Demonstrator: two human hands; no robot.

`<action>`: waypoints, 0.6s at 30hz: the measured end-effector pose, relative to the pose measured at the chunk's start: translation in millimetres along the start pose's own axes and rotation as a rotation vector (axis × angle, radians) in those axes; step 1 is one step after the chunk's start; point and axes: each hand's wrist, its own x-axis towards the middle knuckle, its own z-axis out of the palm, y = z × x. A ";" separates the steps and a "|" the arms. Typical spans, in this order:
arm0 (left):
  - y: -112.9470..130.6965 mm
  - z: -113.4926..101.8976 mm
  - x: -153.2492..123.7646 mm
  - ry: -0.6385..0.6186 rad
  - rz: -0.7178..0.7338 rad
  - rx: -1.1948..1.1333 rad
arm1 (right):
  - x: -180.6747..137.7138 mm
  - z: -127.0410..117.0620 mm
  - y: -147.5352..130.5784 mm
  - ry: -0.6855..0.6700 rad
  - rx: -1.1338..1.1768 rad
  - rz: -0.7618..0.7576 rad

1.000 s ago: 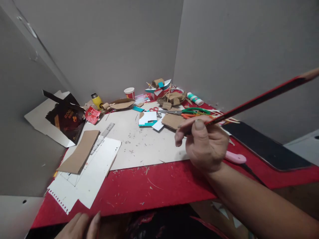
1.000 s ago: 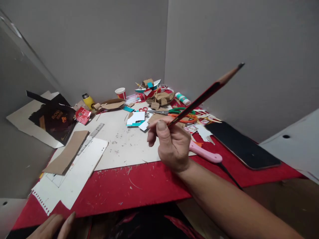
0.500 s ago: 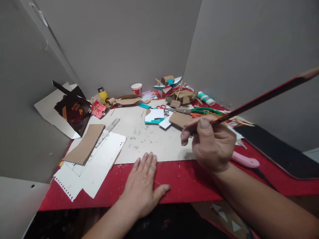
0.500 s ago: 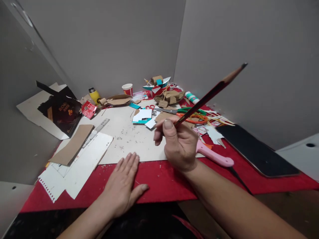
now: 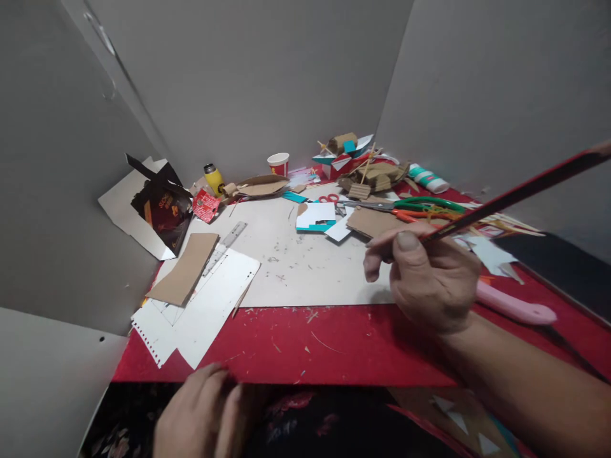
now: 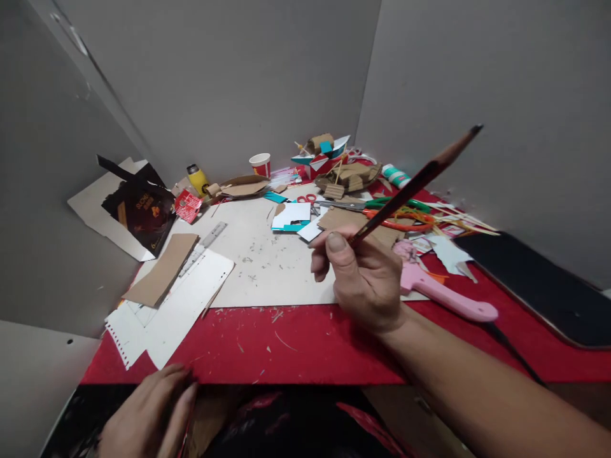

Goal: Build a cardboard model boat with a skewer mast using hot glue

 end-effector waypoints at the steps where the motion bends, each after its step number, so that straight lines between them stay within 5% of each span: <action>1: 5.8 7.4 13.3 0.011 0.086 -0.008 | 0.3 0.4 1.0 -0.005 -0.015 0.010; 10: 56.7 50.4 108.2 -0.464 0.345 -0.318 | 2.6 4.0 4.3 -0.005 -0.069 0.092; 14: 50.6 49.5 99.6 -0.508 0.351 -0.327 | 3.4 1.5 3.7 -0.012 -0.092 0.114; 18: 8.6 39.9 51.7 -0.369 0.236 -0.107 | 0.4 -0.8 2.5 -0.033 -0.131 0.112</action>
